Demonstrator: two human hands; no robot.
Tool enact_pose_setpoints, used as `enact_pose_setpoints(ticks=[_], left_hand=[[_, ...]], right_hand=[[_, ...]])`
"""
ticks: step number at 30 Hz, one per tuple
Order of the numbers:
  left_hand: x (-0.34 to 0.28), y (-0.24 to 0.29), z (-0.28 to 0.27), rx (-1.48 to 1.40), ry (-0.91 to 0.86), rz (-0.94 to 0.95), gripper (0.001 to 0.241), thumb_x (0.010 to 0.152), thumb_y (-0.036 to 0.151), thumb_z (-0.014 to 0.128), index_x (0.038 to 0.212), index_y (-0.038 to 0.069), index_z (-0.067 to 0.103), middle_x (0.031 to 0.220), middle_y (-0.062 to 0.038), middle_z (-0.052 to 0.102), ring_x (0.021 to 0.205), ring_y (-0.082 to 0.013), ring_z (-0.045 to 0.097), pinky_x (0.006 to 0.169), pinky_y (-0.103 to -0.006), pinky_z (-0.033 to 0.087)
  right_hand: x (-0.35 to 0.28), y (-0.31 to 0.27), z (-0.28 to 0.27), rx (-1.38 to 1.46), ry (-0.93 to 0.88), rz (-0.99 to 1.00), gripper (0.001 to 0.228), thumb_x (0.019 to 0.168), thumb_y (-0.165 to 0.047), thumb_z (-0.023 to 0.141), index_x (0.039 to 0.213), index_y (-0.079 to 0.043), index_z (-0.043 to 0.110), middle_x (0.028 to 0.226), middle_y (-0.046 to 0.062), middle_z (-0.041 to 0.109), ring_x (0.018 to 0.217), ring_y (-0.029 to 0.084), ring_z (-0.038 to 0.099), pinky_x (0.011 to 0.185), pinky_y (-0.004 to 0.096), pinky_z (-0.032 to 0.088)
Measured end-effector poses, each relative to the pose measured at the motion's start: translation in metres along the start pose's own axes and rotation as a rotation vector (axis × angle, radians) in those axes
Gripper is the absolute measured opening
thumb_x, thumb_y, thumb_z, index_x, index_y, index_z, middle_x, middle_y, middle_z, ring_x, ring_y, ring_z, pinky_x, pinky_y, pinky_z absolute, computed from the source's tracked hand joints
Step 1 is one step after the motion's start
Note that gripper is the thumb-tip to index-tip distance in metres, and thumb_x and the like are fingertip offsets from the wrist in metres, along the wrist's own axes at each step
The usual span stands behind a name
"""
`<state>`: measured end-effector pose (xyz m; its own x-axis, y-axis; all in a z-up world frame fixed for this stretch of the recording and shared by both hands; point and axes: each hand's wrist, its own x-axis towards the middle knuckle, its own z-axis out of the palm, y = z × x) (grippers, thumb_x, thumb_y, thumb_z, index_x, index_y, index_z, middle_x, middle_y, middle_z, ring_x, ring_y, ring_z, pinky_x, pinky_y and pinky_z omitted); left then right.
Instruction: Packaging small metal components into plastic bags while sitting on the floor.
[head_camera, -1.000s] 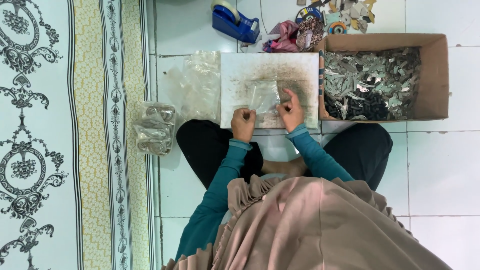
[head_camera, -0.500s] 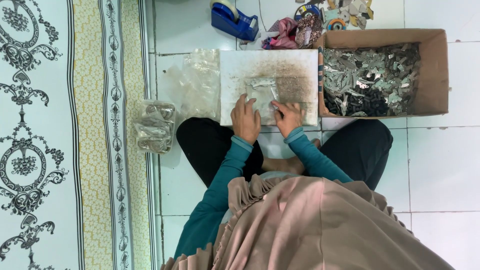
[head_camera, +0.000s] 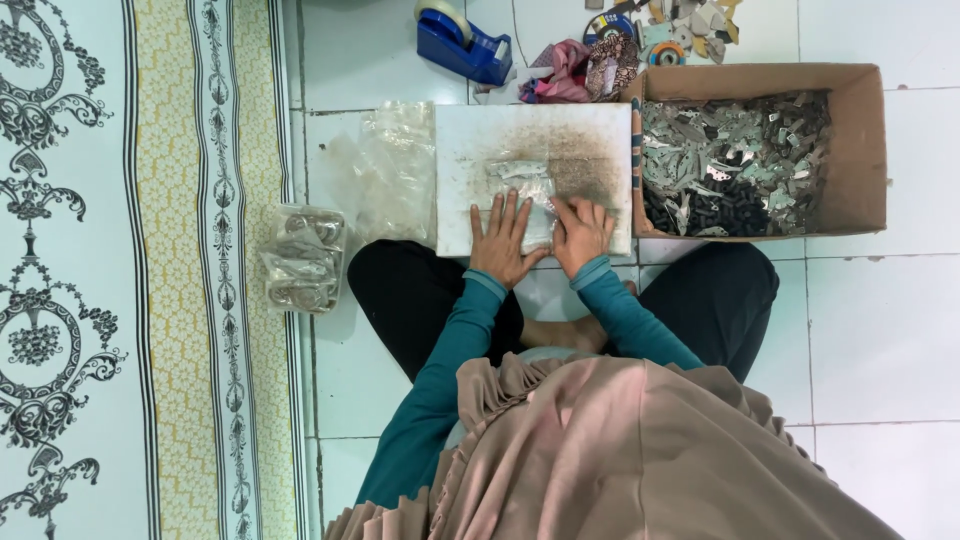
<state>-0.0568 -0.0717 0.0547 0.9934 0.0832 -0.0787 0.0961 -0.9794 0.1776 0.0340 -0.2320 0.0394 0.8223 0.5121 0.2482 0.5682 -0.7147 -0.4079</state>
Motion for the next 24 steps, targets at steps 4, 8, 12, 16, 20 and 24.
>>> enact_pose_setpoints(ticks=[4, 8, 12, 16, 20, 24], left_hand=[[0.001, -0.001, 0.007, 0.057, -0.026, 0.006, 0.095, 0.099, 0.08, 0.026, 0.167, 0.016, 0.007, 0.174, -0.016, 0.002, 0.16, -0.0354, 0.005, 0.125, -0.071, -0.002], [0.0, -0.001, 0.011, 0.052, -0.033, -0.007, 0.096, 0.098, 0.08, 0.029, 0.167, 0.015, 0.01, 0.173, -0.017, 0.005, 0.16, -0.0361, 0.005, 0.125, -0.0701, -0.004], [-0.004, -0.001, 0.005, 0.044, -0.048, -0.001, 0.098, 0.097, 0.08, 0.03, 0.167, 0.015, 0.009, 0.173, -0.017, 0.004, 0.16, -0.0362, 0.004, 0.124, -0.0701, -0.006], [-0.009, -0.004, 0.01, 0.06, -0.041, 0.026, 0.1, 0.097, 0.081, 0.033, 0.167, 0.015, 0.008, 0.173, -0.018, 0.003, 0.16, -0.0382, 0.003, 0.124, -0.0712, -0.005], [-0.016, -0.004, 0.017, 0.088, 0.003, 0.054, 0.094, 0.1, 0.074, 0.037, 0.167, 0.014, 0.012, 0.173, -0.019, 0.007, 0.159, -0.0379, 0.006, 0.123, -0.0717, -0.005], [-0.019, -0.008, 0.025, 0.071, 0.06, 0.085, 0.088, 0.103, 0.066, 0.045, 0.167, 0.014, 0.014, 0.173, -0.018, 0.009, 0.158, -0.0369, 0.012, 0.123, -0.0729, 0.0]], right_hand=[[0.017, -0.01, -0.001, 0.012, -0.103, -0.244, 0.051, 0.11, -0.033, 0.046, 0.16, -0.019, 0.044, 0.168, 0.01, 0.033, 0.154, 0.035, 0.025, 0.117, 0.057, 0.02], [0.01, -0.007, 0.006, -0.038, -0.286, -0.268, 0.059, 0.114, -0.046, 0.034, 0.165, -0.017, 0.03, 0.174, 0.009, 0.02, 0.158, 0.035, 0.013, 0.123, 0.062, 0.007], [0.008, -0.014, -0.003, -0.069, -0.381, -0.176, 0.065, 0.114, -0.055, 0.025, 0.167, -0.018, 0.021, 0.175, 0.006, 0.012, 0.16, 0.034, 0.004, 0.123, 0.067, -0.005], [0.003, -0.006, -0.003, -0.112, -0.311, -0.254, 0.069, 0.111, -0.06, 0.027, 0.167, -0.021, 0.023, 0.174, 0.007, 0.016, 0.159, 0.036, 0.004, 0.122, 0.07, -0.005], [-0.009, 0.003, 0.001, -0.124, -0.247, -0.346, 0.071, 0.108, -0.061, 0.035, 0.165, -0.018, 0.029, 0.172, 0.007, 0.023, 0.159, 0.032, 0.013, 0.124, 0.069, -0.001], [-0.013, 0.002, -0.001, -0.147, -0.197, -0.403, 0.075, 0.107, -0.062, 0.038, 0.164, -0.014, 0.03, 0.171, 0.011, 0.024, 0.158, 0.034, 0.015, 0.121, 0.073, 0.001]])
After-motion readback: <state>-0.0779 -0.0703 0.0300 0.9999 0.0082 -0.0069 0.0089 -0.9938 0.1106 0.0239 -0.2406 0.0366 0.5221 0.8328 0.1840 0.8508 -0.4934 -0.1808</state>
